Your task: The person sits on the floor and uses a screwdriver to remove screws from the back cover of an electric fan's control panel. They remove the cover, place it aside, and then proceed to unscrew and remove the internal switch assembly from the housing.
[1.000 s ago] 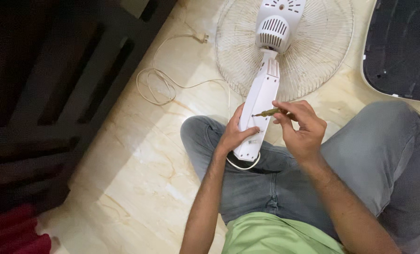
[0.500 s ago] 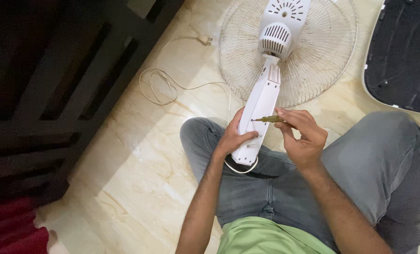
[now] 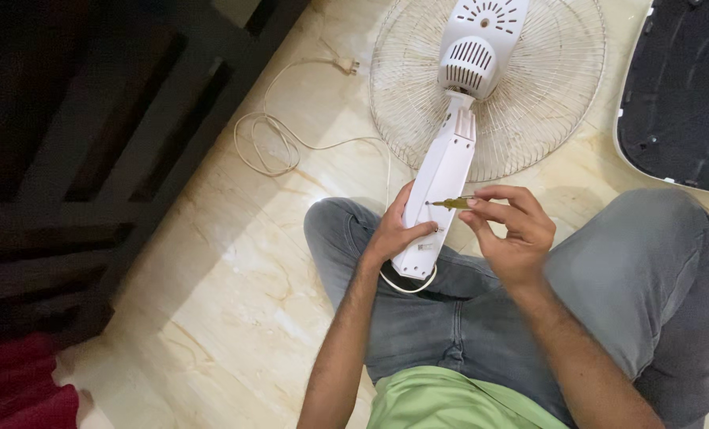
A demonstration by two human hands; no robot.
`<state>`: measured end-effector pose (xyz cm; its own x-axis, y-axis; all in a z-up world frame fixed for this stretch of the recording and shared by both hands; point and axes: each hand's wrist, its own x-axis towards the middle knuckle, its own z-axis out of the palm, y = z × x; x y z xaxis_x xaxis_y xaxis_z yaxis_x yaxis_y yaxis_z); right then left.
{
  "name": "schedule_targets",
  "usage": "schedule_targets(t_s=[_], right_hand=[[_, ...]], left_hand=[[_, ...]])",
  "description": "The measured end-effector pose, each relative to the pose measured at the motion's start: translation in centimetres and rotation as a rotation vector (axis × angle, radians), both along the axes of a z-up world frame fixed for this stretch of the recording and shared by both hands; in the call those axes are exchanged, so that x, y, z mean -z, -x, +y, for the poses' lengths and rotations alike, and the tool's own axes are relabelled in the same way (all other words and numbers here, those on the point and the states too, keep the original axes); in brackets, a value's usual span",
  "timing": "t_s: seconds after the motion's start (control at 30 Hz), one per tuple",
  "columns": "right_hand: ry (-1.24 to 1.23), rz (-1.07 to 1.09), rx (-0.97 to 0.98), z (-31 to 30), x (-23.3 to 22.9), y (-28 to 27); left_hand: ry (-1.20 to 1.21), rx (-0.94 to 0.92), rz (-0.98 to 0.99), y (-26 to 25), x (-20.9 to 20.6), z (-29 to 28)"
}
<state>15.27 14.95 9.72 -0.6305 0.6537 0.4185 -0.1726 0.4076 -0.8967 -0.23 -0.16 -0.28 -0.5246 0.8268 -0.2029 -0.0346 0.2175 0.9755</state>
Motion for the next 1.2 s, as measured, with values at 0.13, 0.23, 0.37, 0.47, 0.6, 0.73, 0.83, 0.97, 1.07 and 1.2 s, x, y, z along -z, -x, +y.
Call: schedule_targets(t_s=[0.13, 0.23, 0.37, 0.47, 0.6, 0.73, 0.83, 0.97, 1.07, 1.2], right_hand=[[-0.019, 0.038, -0.022, 0.2, 0.3, 0.0], [-0.031, 0.044, -0.062, 0.3, 0.6, 0.0], [-0.035, 0.060, -0.087, 0.2, 0.5, 0.2], [-0.024, 0.088, -0.073, 0.1, 0.3, 0.4], [-0.054, 0.122, -0.062, 0.2, 0.3, 0.7], [-0.067, 0.101, -0.049, 0.2, 0.3, 0.8], [-0.020, 0.091, -0.047, 0.1, 0.2, 1.0], [0.182, 0.051, -0.076, 0.0, 0.0, 1.0], [-0.036, 0.015, -0.025, 0.2, 0.0, 0.8], [-0.181, -0.019, 0.098, 0.4, 0.5, 0.6]], left_hand=[[-0.026, 0.008, 0.024, 0.1, 0.3, 0.0], [-0.028, 0.006, 0.032, 0.1, 0.5, 0.0], [-0.027, 0.006, -0.010, 0.0, 0.4, 0.0], [-0.007, 0.007, -0.018, 0.0, 0.1, 0.1], [0.001, 0.010, -0.008, 0.1, -0.1, 0.1], [-0.026, 0.006, -0.004, 0.0, 0.0, 0.1], [-0.019, 0.003, 0.008, 0.0, 0.1, 0.1], [-0.011, 0.003, 0.007, 0.1, 0.3, 0.1], [-0.028, 0.002, -0.005, 0.1, 0.3, 0.0], [-0.003, -0.007, 0.003, 0.0, 0.1, 0.1]])
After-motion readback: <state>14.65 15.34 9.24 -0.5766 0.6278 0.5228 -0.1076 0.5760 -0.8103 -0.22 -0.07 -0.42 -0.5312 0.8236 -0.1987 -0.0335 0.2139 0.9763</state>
